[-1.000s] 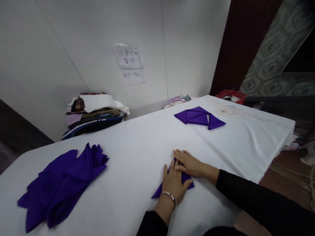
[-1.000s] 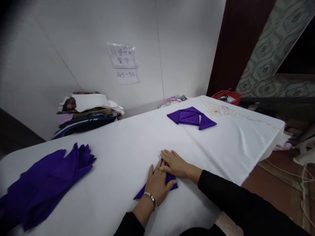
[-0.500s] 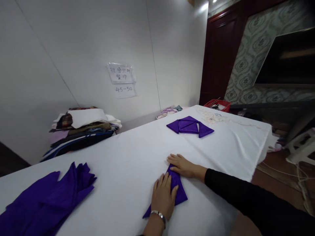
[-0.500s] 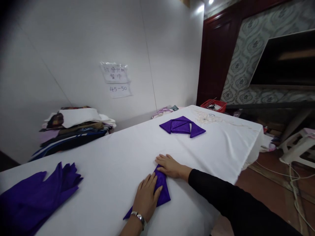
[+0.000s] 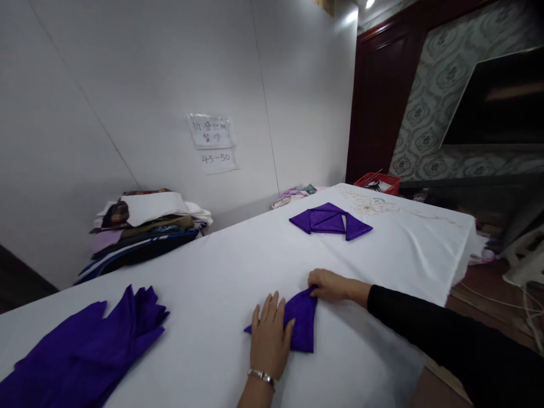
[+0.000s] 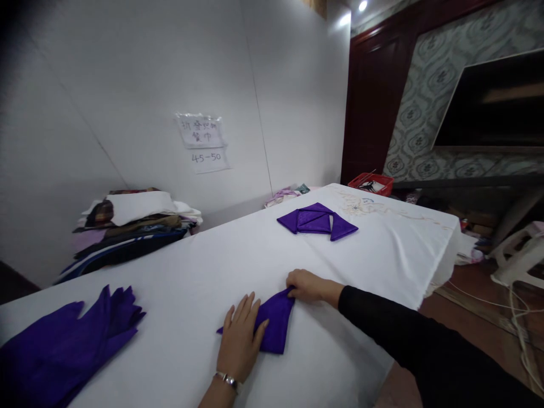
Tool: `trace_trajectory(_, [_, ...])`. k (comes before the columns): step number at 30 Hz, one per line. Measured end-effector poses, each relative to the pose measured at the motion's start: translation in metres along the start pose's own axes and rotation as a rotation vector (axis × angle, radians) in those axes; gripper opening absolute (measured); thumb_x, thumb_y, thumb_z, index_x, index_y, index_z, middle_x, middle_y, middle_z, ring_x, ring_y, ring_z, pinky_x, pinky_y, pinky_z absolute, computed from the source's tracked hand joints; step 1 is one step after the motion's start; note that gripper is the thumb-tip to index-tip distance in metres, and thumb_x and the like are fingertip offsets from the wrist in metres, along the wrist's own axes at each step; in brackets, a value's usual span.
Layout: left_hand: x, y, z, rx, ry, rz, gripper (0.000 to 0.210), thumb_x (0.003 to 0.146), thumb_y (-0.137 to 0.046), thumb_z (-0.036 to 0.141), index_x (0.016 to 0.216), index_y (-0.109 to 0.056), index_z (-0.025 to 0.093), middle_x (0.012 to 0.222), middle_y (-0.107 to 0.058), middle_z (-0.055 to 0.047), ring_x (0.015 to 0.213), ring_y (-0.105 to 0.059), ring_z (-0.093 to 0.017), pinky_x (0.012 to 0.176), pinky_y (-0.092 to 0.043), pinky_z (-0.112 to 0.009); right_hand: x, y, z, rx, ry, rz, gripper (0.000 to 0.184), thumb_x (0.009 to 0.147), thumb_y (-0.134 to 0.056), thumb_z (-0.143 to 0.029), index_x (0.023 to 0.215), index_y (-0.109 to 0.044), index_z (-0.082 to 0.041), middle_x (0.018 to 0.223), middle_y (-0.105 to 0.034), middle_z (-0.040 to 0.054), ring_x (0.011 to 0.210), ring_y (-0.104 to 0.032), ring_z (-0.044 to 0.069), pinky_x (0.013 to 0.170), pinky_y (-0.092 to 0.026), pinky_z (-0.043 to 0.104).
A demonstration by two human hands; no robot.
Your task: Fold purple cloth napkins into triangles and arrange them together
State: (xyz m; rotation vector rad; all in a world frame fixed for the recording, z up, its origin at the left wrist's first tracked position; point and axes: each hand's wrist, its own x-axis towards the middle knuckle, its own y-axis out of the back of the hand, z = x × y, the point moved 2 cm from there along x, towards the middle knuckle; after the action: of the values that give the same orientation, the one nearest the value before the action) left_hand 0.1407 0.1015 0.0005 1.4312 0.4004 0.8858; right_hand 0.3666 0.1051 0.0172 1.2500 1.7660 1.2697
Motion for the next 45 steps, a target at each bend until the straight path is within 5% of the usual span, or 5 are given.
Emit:
trace_trajectory(5, [0.000,-0.004,-0.008,-0.034,0.042,0.017,0.042,0.087,-0.035,0.031,0.126,-0.045,0.018,0.139,-0.038,-0.007,0.129,-0.031,-0.021,0.105,-0.026,-0.045,-0.029,0.018,0.064,0.410,-0.523,0.259,0.006,0.063,-0.064,-0.018,0.068,-0.061,-0.017,0.074,-0.061,0.0010,0.071,-0.054,0.015,0.068,-0.041,0.025])
trace_trajectory(14, [0.004,-0.015,-0.009,-0.114,0.094,-0.100,0.042,0.084,-0.038,0.028,0.123,-0.049,0.018,0.139,-0.038,-0.007,0.129,-0.032,-0.021,0.104,-0.029,-0.042,-0.079,0.038,0.152,0.753,-1.054,0.628,0.008,0.074,-0.059,-0.018,0.072,-0.051,-0.016,0.043,-0.052,-0.0032,0.041,-0.054,0.012,0.042,-0.046,0.022])
trace_trajectory(23, [0.004,-0.018,-0.011,-0.127,0.092,-0.108,0.039,0.085,-0.039,0.031,0.119,-0.053,0.019,0.137,-0.042,-0.008,0.127,-0.035,-0.022,0.104,-0.028,-0.045,-0.072,0.029,0.160,1.045,-1.114,0.908,0.015,0.073,-0.060,-0.009,0.073,-0.047,-0.017,0.053,-0.058,-0.0009,0.051,-0.063,0.015,0.051,-0.056,0.024])
trace_trajectory(45, [0.006,-0.023,-0.015,-0.100,0.047,-0.114,0.040,0.085,-0.037,0.033,0.119,-0.053,0.019,0.135,-0.044,-0.007,0.127,-0.034,-0.022,0.104,-0.028,-0.044,-0.045,0.037,0.178,1.010,-1.093,0.995,0.017,0.072,-0.065,-0.012,0.081,-0.050,-0.014,0.053,-0.056,-0.0031,0.046,-0.061,0.014,0.048,-0.057,0.025])
